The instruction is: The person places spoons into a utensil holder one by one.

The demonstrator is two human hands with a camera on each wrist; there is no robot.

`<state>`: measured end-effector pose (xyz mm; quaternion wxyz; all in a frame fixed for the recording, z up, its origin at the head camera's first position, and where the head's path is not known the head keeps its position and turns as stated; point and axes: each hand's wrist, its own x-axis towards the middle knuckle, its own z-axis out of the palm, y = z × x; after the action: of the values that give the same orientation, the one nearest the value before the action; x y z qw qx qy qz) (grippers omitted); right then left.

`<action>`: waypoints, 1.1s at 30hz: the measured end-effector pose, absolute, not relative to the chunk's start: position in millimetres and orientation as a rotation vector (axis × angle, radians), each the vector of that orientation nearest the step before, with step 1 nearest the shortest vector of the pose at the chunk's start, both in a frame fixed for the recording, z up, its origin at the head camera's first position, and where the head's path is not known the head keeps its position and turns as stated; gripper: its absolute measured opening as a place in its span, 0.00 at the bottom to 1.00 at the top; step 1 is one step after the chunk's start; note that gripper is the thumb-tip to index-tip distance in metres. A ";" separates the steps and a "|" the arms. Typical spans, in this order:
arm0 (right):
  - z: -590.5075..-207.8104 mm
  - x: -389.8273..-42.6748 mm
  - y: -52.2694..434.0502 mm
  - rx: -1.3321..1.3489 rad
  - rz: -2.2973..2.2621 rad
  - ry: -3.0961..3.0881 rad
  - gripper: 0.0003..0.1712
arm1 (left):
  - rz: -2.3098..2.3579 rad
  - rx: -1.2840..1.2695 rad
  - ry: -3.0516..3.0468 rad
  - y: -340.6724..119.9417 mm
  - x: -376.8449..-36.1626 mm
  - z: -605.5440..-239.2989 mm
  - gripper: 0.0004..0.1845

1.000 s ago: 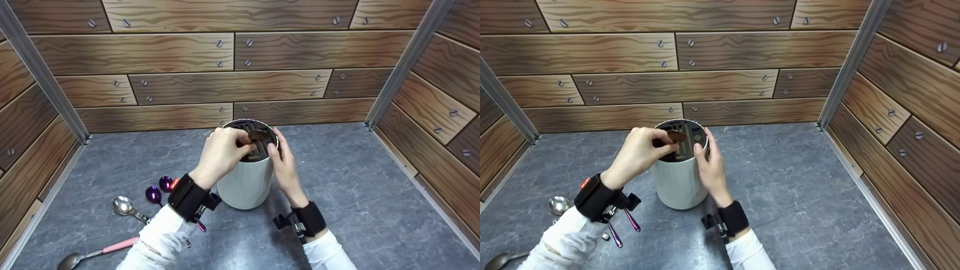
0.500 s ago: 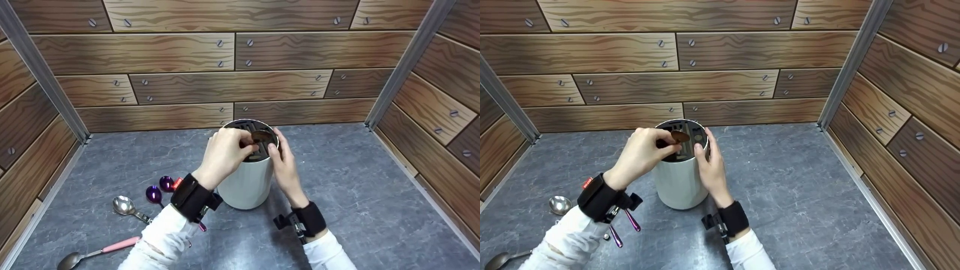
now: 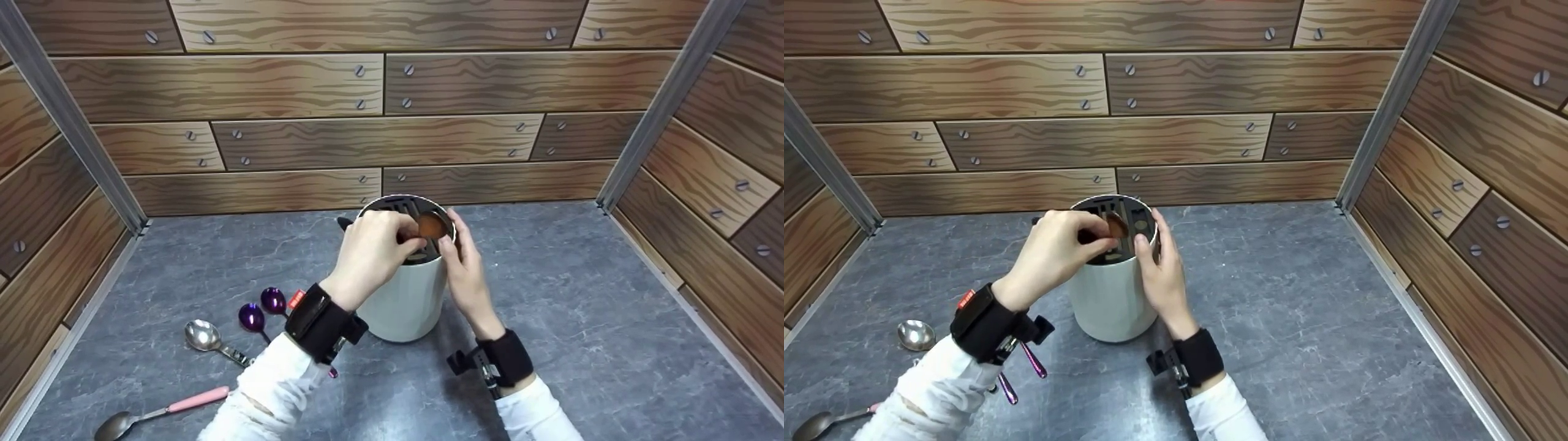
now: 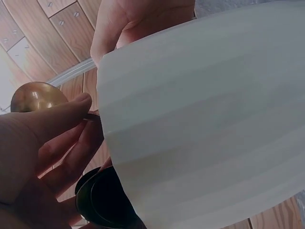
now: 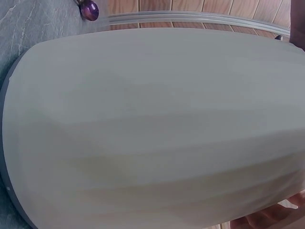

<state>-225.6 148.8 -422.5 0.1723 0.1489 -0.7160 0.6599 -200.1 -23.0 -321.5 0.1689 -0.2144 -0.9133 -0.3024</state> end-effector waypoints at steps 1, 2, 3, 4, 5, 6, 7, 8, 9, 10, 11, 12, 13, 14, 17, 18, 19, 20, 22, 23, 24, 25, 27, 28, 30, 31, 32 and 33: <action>-422.6 -225.6 148.7 0.425 1.873 -2.031 0.33 | -0.863 -0.612 -2.597 -22.9 -200.3 -321.9 0.05; -422.8 -225.7 148.6 0.426 1.872 -2.030 0.33 | -0.866 -0.613 -2.598 -23.0 -200.3 -322.1 0.04; -422.6 -225.5 148.5 0.424 1.877 -2.031 0.33 | -0.868 -0.615 -2.596 -23.1 -200.2 -322.3 0.05; -422.7 -225.6 148.4 0.422 1.878 -2.032 0.32 | -0.867 -0.617 -2.595 -23.2 -200.2 -322.5 0.05; -422.6 -225.6 148.2 0.419 1.877 -2.033 0.32 | -0.865 -0.619 -2.594 -23.4 -200.2 -322.8 0.05; -422.6 -225.7 148.0 0.412 1.878 -2.036 0.32 | -0.863 -0.621 -2.593 -23.6 -200.2 -323.1 0.05; -422.7 -225.7 148.0 0.408 1.875 -2.039 0.32 | -0.859 -0.624 -2.591 -23.9 -200.1 -323.4 0.05; -422.6 -225.5 148.1 0.403 1.875 -2.040 0.32 | -0.856 -0.629 -2.588 -24.1 -199.9 -323.6 0.05; -422.5 -225.3 148.0 0.398 1.879 -2.040 0.32 | -0.852 -0.636 -2.586 -24.3 -199.9 -323.9 0.05; -422.7 -225.3 148.1 0.395 1.878 -2.040 0.32 | -0.850 -0.642 -2.587 -24.5 -199.8 -324.2 0.05; -422.6 -224.9 148.0 0.391 1.881 -2.039 0.32 | -0.848 -0.647 -2.589 -24.6 -199.8 -324.4 0.04; -422.7 -225.0 148.1 0.385 1.881 -2.041 0.32 | -0.848 -0.650 -2.592 -24.7 -199.7 -324.6 0.04; -422.6 -224.7 148.1 0.383 1.883 -2.042 0.32 | -0.849 -0.653 -2.597 -24.9 -199.6 -324.7 0.05; -422.3 -224.3 148.0 0.383 1.887 -2.041 0.33 | -0.850 -0.656 -2.601 -25.0 -199.6 -324.8 0.05; -422.0 -223.8 147.8 0.385 1.893 -2.040 0.33 | -0.850 -0.661 -2.612 -25.7 -199.0 -324.7 0.05; -422.0 -223.6 147.8 0.387 1.892 -2.041 0.33 | -0.855 -0.661 -2.615 -26.0 -198.4 -324.5 0.05; -422.0 -223.4 147.8 0.392 1.895 -2.041 0.33 | -0.862 -0.662 -2.618 -26.4 -197.9 -324.2 0.05; -422.0 -223.3 147.9 0.395 1.898 -2.041 0.33 | -0.870 -0.662 -2.619 -26.9 -197.2 -323.9 0.05; -422.4 -223.4 148.0 0.399 1.903 -2.040 0.33 | -0.887 -0.663 -2.615 -28.4 -195.1 -323.2 0.05; -422.3 -223.5 148.1 0.404 1.905 -2.038 0.33 | -0.896 -0.664 -2.610 -29.5 -193.9 -322.8 0.06; -422.2 -223.7 148.1 0.409 1.907 -2.037 0.33 | -0.906 -0.667 -2.603 -30.6 -192.7 -322.3 0.07; -422.2 -223.7 148.2 0.413 1.908 -2.036 0.33 | -0.912 -0.671 -2.594 -32.0 -191.4 -321.9 0.08; -422.1 -224.0 148.2 0.414 1.907 -2.033 0.33 | -0.919 -0.685 -2.570 -35.4 -188.5 -321.3 0.10; -421.8 -224.0 148.1 0.416 1.905 -2.031 0.33 | -0.923 -0.692 -2.556 -37.3 -187.2 -321.2 0.11; -421.3 -223.9 148.2 0.411 1.903 -2.028 0.33 | -0.930 -0.704 -2.520 -41.8 -184.5 -321.4 0.13; -421.3 -224.1 148.3 0.407 1.901 -2.028 0.33 | -0.937 -0.706 -2.499 -44.3 -183.1 -321.6 0.14; -421.3 -224.2 148.3 0.400 1.901 -2.026 0.33 | -0.945 -0.707 -2.475 -47.0 -181.7 -321.9 0.14; -421.1 -224.1 148.4 0.396 1.904 -2.024 0.33 | -0.953 -0.709 -2.449 -49.8 -180.3 -322.3 0.15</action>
<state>-224.1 148.4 -421.1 0.1664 0.1392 -0.7111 0.6688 -180.3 -49.8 -322.3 0.2081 -0.2547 -0.8800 -0.3426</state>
